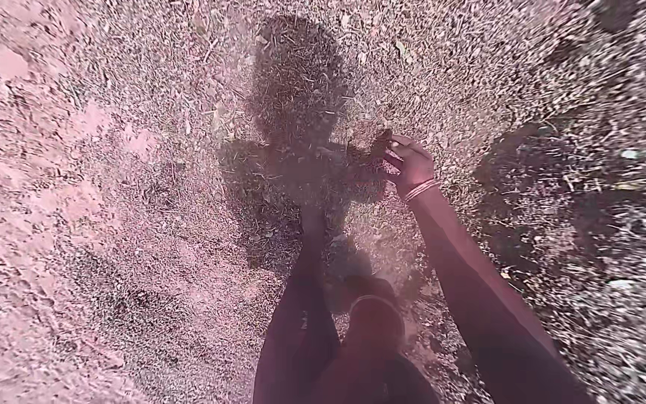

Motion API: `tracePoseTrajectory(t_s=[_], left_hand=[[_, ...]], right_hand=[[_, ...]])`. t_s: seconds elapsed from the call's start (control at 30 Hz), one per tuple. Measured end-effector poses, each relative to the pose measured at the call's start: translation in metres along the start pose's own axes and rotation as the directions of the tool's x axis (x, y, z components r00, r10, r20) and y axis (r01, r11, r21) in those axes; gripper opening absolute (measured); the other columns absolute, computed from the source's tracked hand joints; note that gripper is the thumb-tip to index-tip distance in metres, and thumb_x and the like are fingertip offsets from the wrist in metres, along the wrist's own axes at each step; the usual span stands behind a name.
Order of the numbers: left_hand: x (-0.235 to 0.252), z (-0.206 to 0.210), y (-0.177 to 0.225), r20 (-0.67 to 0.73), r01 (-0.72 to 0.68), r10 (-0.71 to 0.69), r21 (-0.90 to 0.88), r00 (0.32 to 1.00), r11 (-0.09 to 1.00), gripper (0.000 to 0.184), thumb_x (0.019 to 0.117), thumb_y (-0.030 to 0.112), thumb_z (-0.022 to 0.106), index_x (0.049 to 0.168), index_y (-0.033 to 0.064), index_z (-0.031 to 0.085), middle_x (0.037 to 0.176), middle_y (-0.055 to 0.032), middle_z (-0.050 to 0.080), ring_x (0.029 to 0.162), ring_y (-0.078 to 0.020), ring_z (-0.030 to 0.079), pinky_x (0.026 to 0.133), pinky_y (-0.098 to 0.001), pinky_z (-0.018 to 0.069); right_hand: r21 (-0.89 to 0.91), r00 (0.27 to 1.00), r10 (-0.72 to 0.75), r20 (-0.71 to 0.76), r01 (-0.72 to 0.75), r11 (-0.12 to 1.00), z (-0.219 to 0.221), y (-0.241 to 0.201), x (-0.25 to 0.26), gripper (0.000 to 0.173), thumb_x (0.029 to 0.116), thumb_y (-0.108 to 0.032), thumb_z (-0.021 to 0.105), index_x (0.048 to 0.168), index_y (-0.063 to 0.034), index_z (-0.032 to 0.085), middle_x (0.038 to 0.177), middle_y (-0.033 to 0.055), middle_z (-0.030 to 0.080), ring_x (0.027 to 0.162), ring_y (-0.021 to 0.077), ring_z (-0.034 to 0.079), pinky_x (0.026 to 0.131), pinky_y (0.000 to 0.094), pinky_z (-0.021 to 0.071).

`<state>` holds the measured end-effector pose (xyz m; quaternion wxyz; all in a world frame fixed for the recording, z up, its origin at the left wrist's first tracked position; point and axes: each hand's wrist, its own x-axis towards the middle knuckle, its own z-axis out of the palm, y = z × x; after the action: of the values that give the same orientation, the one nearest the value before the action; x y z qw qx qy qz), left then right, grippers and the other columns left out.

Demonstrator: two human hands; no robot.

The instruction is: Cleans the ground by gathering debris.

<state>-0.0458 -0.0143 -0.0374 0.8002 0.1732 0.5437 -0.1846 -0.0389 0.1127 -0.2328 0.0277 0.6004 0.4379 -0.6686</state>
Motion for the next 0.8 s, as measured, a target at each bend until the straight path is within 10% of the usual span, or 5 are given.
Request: tracePoseTrajectory(t_s=[0.17,0.4,0.53,0.67,0.8], left_hand=[[-0.002,-0.002,-0.003,-0.005,-0.006,0.006,-0.064,1.000,0.998,0.030,0.1028,0.008,0.051,0.127,-0.0013,0.065,0.139,-0.0208,0.060,0.131,-0.0396,0.056,0.100,-0.0599,0.0477],[-0.003,0.003,0.004,-0.007,-0.014,0.013,-0.051,1.000,0.999,0.029,0.1025,0.010,0.054,0.126,-0.0028,0.065,0.137,-0.0216,0.061,0.130,-0.0398,0.057,0.100,-0.0587,0.0485],[0.003,0.007,0.007,-0.012,-0.025,0.024,-0.030,1.000,0.999,0.029,0.1016,0.008,0.053,0.125,-0.0024,0.066,0.137,-0.0212,0.062,0.129,-0.0394,0.058,0.099,-0.0590,0.0493],[0.011,0.009,0.009,-0.042,-0.061,0.062,0.032,0.997,0.998,0.034,0.0999,0.017,0.059,0.130,0.0021,0.063,0.133,-0.0219,0.063,0.122,-0.0413,0.061,0.092,-0.0619,0.0511],[0.008,0.006,0.010,-0.063,-0.063,0.064,0.018,0.996,0.998,0.035,0.0962,0.011,0.062,0.130,0.0038,0.064,0.136,-0.0200,0.062,0.125,-0.0414,0.058,0.095,-0.0629,0.0493]], right_hand=[[0.131,0.973,0.233,-0.010,-0.229,0.965,0.034,0.025,0.044,0.069,0.1030,-0.063,0.041,0.155,-0.0179,0.036,0.149,0.0128,0.049,0.129,0.0309,0.053,0.094,0.0575,0.0503],[0.074,0.935,-0.115,0.335,0.096,0.993,0.118,-0.063,-0.011,0.064,0.1052,-0.041,0.054,0.159,-0.0110,0.036,0.160,0.0111,0.041,0.146,0.0201,0.041,0.117,0.0463,0.0384],[0.179,0.680,-0.370,0.633,0.336,0.925,0.103,-0.107,-0.047,0.062,0.1073,-0.028,0.042,0.165,-0.0124,0.022,0.167,0.0067,0.031,0.146,0.0120,0.041,0.117,0.0322,0.0412],[0.117,0.935,-0.279,0.219,0.258,0.959,0.048,-0.083,-0.005,0.044,0.1070,-0.028,0.049,0.150,-0.0169,0.049,0.145,0.0051,0.057,0.119,0.0191,0.064,0.091,0.0412,0.0576],[-0.175,0.931,-0.112,-0.349,0.053,0.983,-0.042,-0.018,0.066,0.052,0.1065,-0.032,0.054,0.150,-0.0045,0.048,0.152,0.0151,0.051,0.138,0.0235,0.050,0.112,0.0439,0.0424]])
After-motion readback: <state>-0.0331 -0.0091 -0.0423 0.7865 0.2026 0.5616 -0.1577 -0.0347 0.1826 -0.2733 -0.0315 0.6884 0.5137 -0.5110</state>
